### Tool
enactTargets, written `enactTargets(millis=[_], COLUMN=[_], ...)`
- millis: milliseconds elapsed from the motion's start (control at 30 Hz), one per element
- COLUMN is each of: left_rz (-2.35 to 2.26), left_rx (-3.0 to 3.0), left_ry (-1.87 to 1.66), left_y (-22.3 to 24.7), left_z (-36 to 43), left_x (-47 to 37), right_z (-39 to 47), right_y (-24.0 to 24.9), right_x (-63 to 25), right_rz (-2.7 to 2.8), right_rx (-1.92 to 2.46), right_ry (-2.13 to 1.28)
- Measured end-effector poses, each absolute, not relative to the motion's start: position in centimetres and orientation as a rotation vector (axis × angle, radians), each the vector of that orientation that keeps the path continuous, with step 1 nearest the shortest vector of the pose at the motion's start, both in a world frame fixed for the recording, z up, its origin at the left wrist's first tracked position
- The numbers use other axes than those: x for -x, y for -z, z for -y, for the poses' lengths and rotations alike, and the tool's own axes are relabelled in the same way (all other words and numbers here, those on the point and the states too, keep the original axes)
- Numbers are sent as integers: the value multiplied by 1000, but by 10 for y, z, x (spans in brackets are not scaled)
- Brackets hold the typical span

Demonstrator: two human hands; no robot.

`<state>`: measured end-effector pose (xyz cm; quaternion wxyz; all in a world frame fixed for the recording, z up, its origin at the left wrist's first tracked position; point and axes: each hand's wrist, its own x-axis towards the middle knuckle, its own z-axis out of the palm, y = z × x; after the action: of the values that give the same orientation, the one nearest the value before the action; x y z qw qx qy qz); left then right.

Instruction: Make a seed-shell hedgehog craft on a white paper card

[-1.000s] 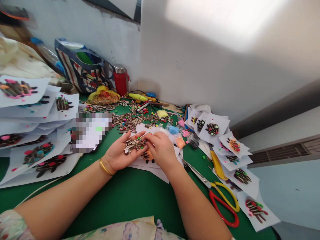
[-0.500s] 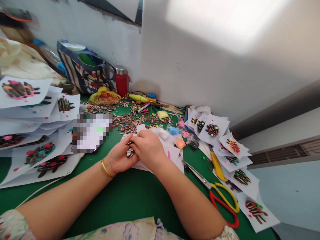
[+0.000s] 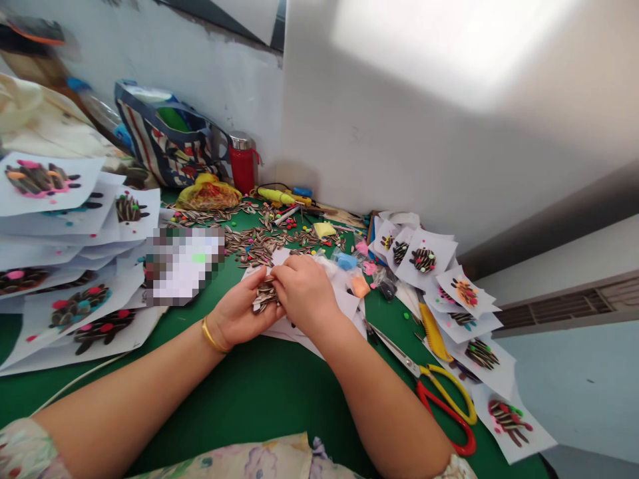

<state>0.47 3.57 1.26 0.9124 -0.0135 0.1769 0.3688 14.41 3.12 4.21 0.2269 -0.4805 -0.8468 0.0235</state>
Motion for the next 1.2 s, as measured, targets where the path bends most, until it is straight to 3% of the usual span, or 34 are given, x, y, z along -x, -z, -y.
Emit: enactTargets(millis=[300,567,900,1200], left_rz=[-453,-315,-406,-410], left_rx=[97,-38,47,35], left_ry=[-765,-822,-940,-936], left_y=[-12,-9,-7,-6], left_z=[-36,-40,-45,-45], left_x=[-3,1,4,4], right_z=[-27,-21,-12,-11], right_y=[-39,-60,-4,0], right_x=[-132,-157,-201,-199], right_rz=[2396,2087,2074,2047], right_rx=[1307,1310,1661,1680], right_ry=[-69,-280,-590,-582])
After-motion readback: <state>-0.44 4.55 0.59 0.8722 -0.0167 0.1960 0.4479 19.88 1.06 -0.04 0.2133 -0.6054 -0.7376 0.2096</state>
